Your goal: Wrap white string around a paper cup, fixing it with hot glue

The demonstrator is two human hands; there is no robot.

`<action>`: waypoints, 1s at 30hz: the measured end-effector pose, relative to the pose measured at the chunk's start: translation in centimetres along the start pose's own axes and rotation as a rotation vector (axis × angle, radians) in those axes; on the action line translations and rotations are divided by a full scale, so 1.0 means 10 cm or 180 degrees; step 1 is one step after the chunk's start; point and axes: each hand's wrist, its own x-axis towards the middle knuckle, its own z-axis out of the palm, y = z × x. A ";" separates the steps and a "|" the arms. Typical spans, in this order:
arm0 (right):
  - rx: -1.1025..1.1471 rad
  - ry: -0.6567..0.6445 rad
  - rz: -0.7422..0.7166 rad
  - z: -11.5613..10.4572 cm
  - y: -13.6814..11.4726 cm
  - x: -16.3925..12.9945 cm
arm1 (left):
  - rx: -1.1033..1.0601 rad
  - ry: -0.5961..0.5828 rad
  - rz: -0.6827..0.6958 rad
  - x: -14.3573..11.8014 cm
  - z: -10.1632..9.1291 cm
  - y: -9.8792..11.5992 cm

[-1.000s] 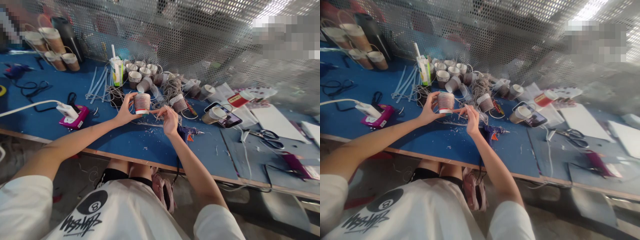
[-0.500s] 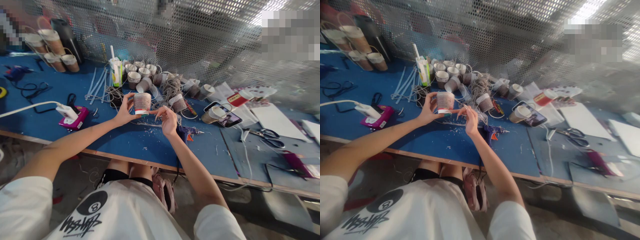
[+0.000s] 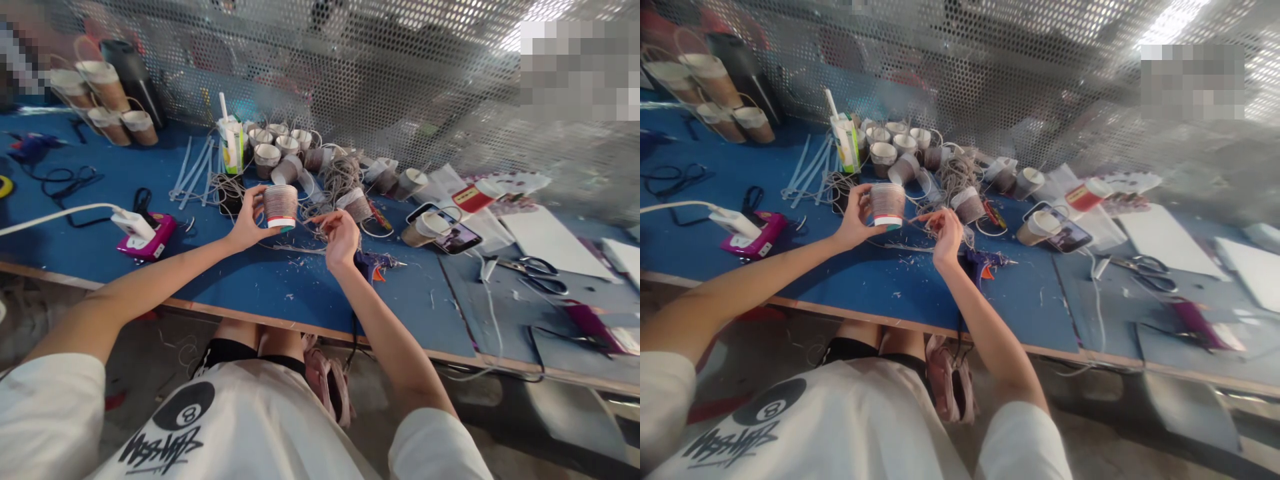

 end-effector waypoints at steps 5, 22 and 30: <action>-0.1173 -0.0984 -0.1332 -0.01 -0.11 -0.14 | 0.0515 0.0084 -0.0164 -0.01 -0.03 0.07; -0.2287 -0.1963 -0.1593 0.04 -0.14 -0.21 | 0.0738 0.0110 -0.0070 -0.01 -0.04 0.13; -0.2161 -0.1750 -0.1620 0.05 -0.13 -0.23 | 0.0544 0.0127 -0.0061 -0.01 -0.02 0.07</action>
